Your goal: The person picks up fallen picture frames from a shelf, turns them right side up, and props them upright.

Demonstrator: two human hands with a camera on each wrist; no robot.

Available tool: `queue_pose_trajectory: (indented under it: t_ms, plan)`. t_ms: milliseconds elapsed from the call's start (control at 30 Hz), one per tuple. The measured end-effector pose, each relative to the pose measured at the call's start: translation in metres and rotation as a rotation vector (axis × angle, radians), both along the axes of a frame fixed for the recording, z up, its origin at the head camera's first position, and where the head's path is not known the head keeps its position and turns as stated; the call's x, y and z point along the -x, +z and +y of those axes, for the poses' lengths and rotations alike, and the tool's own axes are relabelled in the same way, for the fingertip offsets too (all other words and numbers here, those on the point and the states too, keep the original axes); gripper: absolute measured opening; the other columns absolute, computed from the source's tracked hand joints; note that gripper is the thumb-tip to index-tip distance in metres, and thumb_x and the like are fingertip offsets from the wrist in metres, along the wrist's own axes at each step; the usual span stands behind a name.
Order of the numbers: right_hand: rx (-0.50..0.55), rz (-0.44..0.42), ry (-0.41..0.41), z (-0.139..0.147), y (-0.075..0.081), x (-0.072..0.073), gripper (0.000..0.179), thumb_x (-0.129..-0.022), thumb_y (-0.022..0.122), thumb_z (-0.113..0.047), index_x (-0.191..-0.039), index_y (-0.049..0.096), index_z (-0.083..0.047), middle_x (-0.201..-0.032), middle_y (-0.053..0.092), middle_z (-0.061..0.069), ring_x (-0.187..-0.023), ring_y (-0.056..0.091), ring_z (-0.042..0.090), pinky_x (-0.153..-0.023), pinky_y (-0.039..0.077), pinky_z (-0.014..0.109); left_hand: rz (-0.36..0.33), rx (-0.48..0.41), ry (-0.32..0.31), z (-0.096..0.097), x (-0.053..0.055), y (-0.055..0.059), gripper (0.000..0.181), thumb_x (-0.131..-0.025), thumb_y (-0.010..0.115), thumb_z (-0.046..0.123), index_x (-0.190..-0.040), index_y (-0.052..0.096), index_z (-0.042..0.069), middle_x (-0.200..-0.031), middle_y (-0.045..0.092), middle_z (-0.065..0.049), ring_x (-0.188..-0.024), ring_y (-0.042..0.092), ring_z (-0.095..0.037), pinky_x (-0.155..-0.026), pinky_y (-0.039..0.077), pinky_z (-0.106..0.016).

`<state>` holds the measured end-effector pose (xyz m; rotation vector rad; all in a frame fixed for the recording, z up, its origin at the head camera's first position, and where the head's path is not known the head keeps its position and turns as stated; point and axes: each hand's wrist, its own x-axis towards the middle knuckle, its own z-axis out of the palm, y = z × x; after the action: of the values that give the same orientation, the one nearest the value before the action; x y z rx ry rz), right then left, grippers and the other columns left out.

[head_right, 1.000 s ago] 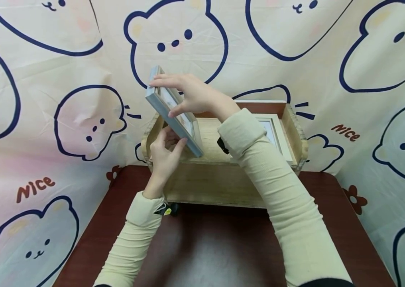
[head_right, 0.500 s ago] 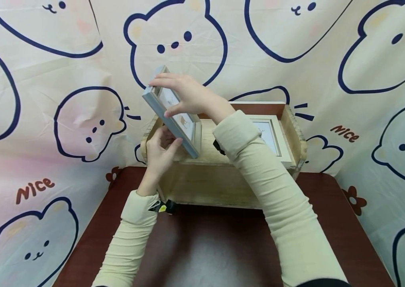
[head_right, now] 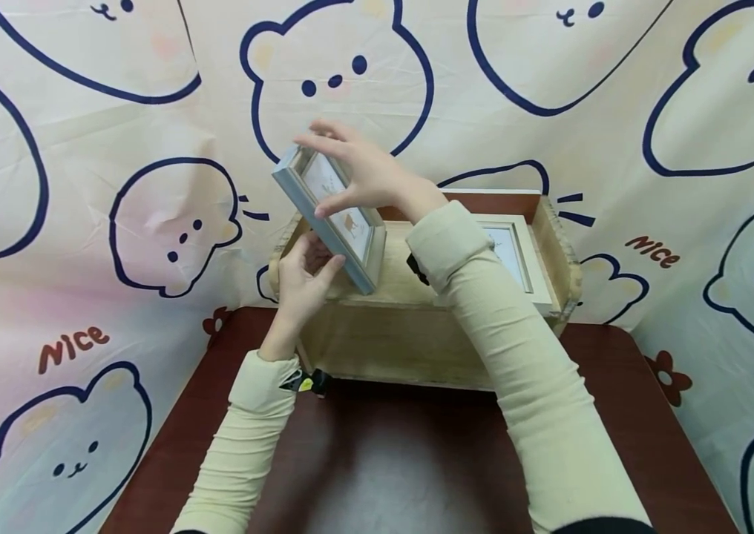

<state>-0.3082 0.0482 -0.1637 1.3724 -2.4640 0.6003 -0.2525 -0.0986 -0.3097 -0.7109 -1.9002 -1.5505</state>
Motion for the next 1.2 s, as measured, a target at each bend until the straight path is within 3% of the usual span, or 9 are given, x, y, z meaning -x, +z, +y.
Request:
queue_pose_trajectory:
  t_ms: [67,233,433,600,767,900,1000,1200]
  plan:
    - [-0.02,-0.027,-0.033,0.0,0.002,0.005,0.095,-0.066,0.08,-0.037,-0.144,0.029,-0.016,-0.149,0.015,0.012,-0.134,0.016,0.025,-0.106,0.022,0.043,-0.009,-0.005,0.003,0.0,-0.002,0.002,0.034,-0.082,0.062,-0.006,-0.113,0.05,-0.012,-0.09,0.059,-0.023,-0.081,0.061,-0.029,-0.073,0.052,-0.035]
    - [-0.124,-0.165,-0.101,0.0,0.008,0.014,0.108,-0.065,0.08,-0.042,-0.147,0.013,-0.023,-0.15,-0.001,0.015,-0.136,0.004,0.03,-0.106,0.015,0.053,-0.007,0.001,0.004,0.005,-0.018,0.017,0.033,-0.081,0.06,-0.011,-0.111,0.048,-0.017,-0.088,0.058,-0.027,-0.079,0.059,-0.035,-0.072,0.051,-0.042]
    - [-0.164,-0.271,-0.09,-0.001,0.009,0.023,0.11,-0.067,0.079,-0.04,-0.148,0.005,-0.026,-0.15,0.006,0.013,-0.134,0.014,0.028,-0.105,0.019,0.051,-0.002,-0.006,0.0,0.008,-0.025,0.024,0.032,-0.08,0.059,-0.013,-0.11,0.047,-0.02,-0.087,0.057,-0.029,-0.079,0.058,-0.038,-0.072,0.051,-0.045]
    - [-0.152,-0.236,-0.077,-0.002,0.006,0.025,0.108,-0.066,0.079,-0.041,-0.147,0.009,-0.024,-0.15,0.01,0.014,-0.133,0.018,0.029,-0.105,0.02,0.05,-0.014,0.002,-0.006,0.006,-0.025,0.024,0.033,-0.081,0.058,-0.013,-0.111,0.047,-0.02,-0.088,0.056,-0.03,-0.08,0.058,-0.038,-0.073,0.05,-0.046]
    - [-0.118,-0.135,-0.09,-0.005,0.001,0.026,0.106,-0.066,0.078,-0.045,-0.146,0.014,-0.019,-0.148,0.012,0.018,-0.132,0.018,0.03,-0.106,0.019,0.048,-0.058,0.031,-0.02,-0.002,-0.021,0.024,0.033,-0.082,0.057,-0.012,-0.113,0.046,-0.02,-0.091,0.057,-0.031,-0.082,0.058,-0.037,-0.074,0.05,-0.043]
    - [-0.07,-0.106,-0.107,-0.007,-0.005,0.025,0.105,-0.066,0.078,-0.046,-0.146,0.015,-0.018,-0.148,0.01,0.019,-0.132,0.017,0.03,-0.105,0.02,0.048,-0.086,0.02,-0.082,-0.014,-0.004,0.013,0.036,-0.083,0.057,-0.01,-0.117,0.046,-0.016,-0.094,0.058,-0.027,-0.082,0.058,-0.023,-0.074,0.05,-0.028]
    - [-0.04,-0.11,-0.108,-0.006,-0.008,0.026,0.103,-0.067,0.077,-0.045,-0.146,0.016,-0.019,-0.148,0.009,0.017,-0.132,0.015,0.029,-0.105,0.021,0.048,-0.102,0.01,-0.131,-0.02,0.006,0.005,0.038,-0.084,0.057,-0.009,-0.119,0.046,-0.014,-0.096,0.058,-0.025,-0.083,0.056,-0.014,-0.073,0.048,-0.021]
    - [0.055,-0.242,-0.08,0.004,-0.009,0.036,0.091,-0.073,0.075,-0.033,-0.145,0.021,-0.023,-0.149,0.007,0.011,-0.133,0.01,0.025,-0.105,0.017,0.05,-0.13,0.014,-0.154,-0.02,0.009,0.006,0.038,-0.084,0.057,-0.009,-0.119,0.046,-0.013,-0.099,0.058,-0.026,-0.084,0.056,-0.015,-0.074,0.049,-0.023]
